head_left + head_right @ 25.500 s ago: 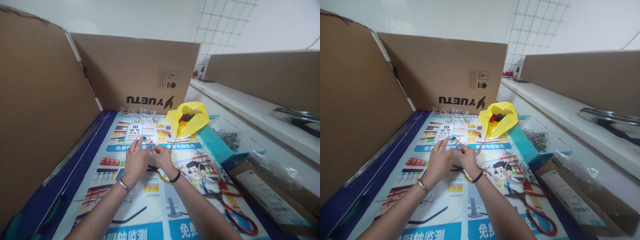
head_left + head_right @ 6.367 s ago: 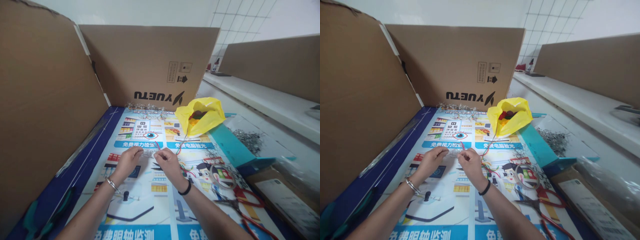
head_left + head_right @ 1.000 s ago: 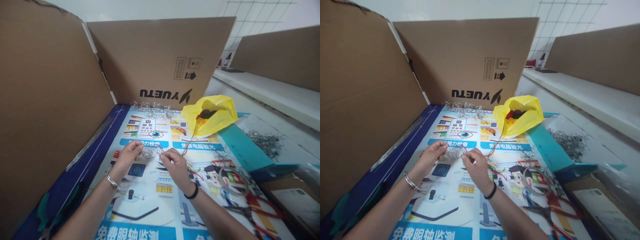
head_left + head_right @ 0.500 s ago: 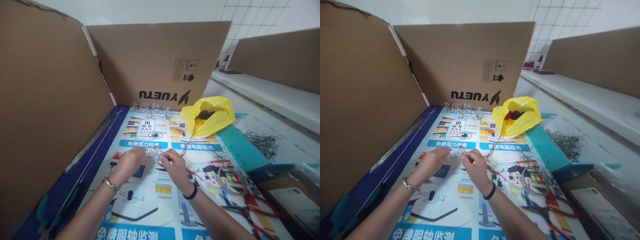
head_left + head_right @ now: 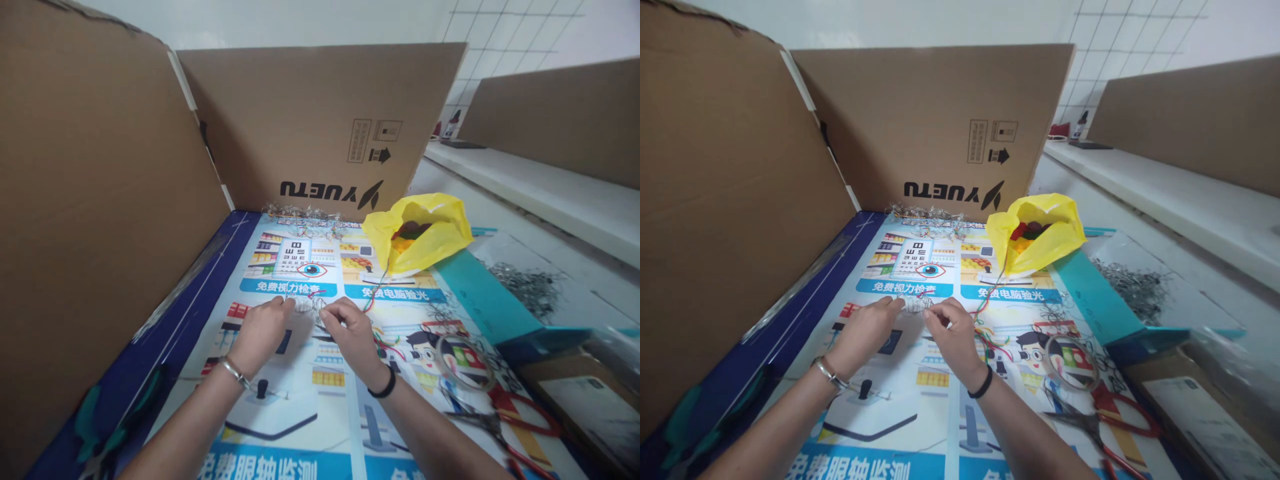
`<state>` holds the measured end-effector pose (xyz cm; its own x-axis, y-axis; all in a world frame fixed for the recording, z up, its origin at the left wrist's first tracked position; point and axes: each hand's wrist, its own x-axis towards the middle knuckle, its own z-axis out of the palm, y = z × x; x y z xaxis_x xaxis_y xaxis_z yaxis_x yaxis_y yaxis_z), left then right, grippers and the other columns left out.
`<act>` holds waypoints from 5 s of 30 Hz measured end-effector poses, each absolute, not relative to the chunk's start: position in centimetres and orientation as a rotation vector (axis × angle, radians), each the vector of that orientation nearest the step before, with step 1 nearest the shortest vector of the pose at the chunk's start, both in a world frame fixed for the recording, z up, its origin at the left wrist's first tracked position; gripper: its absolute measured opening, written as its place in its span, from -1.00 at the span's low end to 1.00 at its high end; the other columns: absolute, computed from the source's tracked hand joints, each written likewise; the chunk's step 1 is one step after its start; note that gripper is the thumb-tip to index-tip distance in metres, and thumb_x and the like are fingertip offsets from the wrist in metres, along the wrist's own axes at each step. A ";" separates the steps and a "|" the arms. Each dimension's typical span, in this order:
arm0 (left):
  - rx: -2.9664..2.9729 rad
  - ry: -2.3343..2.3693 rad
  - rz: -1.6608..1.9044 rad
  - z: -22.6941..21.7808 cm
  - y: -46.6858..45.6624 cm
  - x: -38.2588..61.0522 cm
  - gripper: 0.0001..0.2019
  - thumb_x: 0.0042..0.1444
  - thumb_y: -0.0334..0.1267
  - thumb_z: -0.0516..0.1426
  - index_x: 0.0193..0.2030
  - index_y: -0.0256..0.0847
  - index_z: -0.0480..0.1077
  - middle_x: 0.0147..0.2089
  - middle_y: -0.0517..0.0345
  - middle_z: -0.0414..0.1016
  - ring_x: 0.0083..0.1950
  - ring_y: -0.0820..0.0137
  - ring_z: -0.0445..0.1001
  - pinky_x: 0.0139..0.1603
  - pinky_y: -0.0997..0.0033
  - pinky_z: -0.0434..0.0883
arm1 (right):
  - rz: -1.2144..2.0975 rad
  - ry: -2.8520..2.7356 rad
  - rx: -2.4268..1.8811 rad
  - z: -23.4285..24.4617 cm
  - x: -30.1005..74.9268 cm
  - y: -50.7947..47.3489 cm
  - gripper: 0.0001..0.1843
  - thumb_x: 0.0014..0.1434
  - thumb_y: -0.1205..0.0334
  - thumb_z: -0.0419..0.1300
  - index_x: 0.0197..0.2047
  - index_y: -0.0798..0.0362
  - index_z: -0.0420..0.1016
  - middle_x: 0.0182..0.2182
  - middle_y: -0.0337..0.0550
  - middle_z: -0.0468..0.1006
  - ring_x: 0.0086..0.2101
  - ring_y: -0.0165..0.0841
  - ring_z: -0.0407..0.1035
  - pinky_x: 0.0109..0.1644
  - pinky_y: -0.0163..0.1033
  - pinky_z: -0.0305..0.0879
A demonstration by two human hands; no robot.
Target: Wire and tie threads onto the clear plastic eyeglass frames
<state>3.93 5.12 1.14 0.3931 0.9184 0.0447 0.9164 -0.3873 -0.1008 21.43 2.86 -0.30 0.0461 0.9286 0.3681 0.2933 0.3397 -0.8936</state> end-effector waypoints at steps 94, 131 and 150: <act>-3.160 -2.238 -1.712 1.7 5.6 4.1 -0.87 0.10 -0.26 0.01 -0.29 -0.24 0.33 -0.56 0.29 0.35 -0.58 0.55 0.27 -0.55 0.57 0.24 | 0.540 -1.506 -1.472 -1.7 20.2 3.8 -0.83 -0.01 0.28 0.08 -0.61 0.05 0.30 -0.59 -0.28 0.30 -0.47 -0.41 0.21 -0.40 -0.32 0.10; -2.450 -1.781 -0.700 -0.6 3.3 7.4 -0.76 0.23 -0.22 -0.10 -0.17 -0.13 0.37 -0.35 0.14 0.55 -0.37 0.34 0.50 -0.41 0.45 0.24 | 0.563 -1.496 -1.392 -2.0 19.9 3.7 -0.85 0.04 0.34 0.08 -0.55 0.05 0.33 -0.53 -0.27 0.35 -0.41 -0.41 0.24 -0.33 -0.32 0.12; -2.716 -2.254 -1.347 0.4 4.0 7.1 -0.86 0.12 -0.24 -0.03 -0.28 -0.12 0.34 -0.33 0.25 0.52 -0.30 0.41 0.51 -0.26 0.46 0.35 | 0.250 -1.866 -1.296 -2.0 20.5 3.0 -0.80 0.14 0.40 0.03 -0.28 0.03 0.47 -0.37 -0.15 0.38 -0.31 -0.38 0.29 -0.20 -0.31 0.27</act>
